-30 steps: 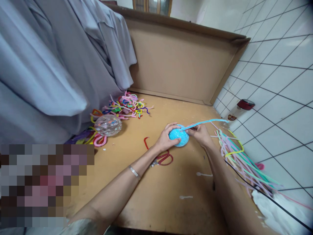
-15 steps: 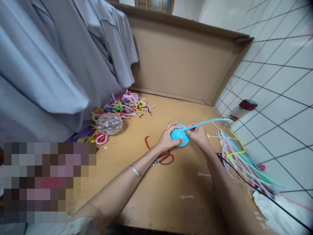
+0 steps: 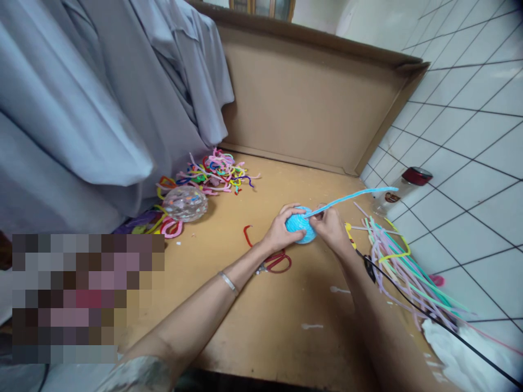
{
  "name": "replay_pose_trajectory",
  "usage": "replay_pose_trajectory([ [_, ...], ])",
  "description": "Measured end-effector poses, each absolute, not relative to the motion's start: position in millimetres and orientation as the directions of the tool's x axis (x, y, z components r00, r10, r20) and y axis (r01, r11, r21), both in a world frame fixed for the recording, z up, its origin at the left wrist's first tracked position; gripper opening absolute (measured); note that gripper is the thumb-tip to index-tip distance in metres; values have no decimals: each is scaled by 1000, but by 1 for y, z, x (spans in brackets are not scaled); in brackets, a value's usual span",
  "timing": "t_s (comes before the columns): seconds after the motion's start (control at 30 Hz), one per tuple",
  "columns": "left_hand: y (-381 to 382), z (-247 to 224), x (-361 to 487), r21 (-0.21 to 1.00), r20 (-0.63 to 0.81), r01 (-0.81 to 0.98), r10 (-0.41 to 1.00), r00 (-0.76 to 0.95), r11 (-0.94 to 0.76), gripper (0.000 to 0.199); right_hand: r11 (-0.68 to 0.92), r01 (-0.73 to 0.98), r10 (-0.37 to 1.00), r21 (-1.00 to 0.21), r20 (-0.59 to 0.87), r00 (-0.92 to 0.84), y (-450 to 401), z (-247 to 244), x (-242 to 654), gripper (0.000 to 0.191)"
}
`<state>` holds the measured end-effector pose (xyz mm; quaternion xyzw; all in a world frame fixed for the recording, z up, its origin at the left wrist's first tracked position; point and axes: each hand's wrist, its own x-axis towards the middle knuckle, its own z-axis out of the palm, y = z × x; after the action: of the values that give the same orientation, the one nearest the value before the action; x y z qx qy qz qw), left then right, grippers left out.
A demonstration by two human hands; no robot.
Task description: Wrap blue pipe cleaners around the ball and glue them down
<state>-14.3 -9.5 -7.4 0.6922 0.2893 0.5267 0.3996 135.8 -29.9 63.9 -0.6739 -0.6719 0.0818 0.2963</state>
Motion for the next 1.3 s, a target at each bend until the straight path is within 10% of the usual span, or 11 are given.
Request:
replay_pose_trajectory([
  [0.77,-6,-7,-17,849,503,-5,805,315,-528,48,172,441,985,-881,154,-77,-29,71,156,31],
  [1.3,-10,-1,-13,848,494,21,805,328,-529,51,228,323,966,-918,255,42,-24,60,147,25],
])
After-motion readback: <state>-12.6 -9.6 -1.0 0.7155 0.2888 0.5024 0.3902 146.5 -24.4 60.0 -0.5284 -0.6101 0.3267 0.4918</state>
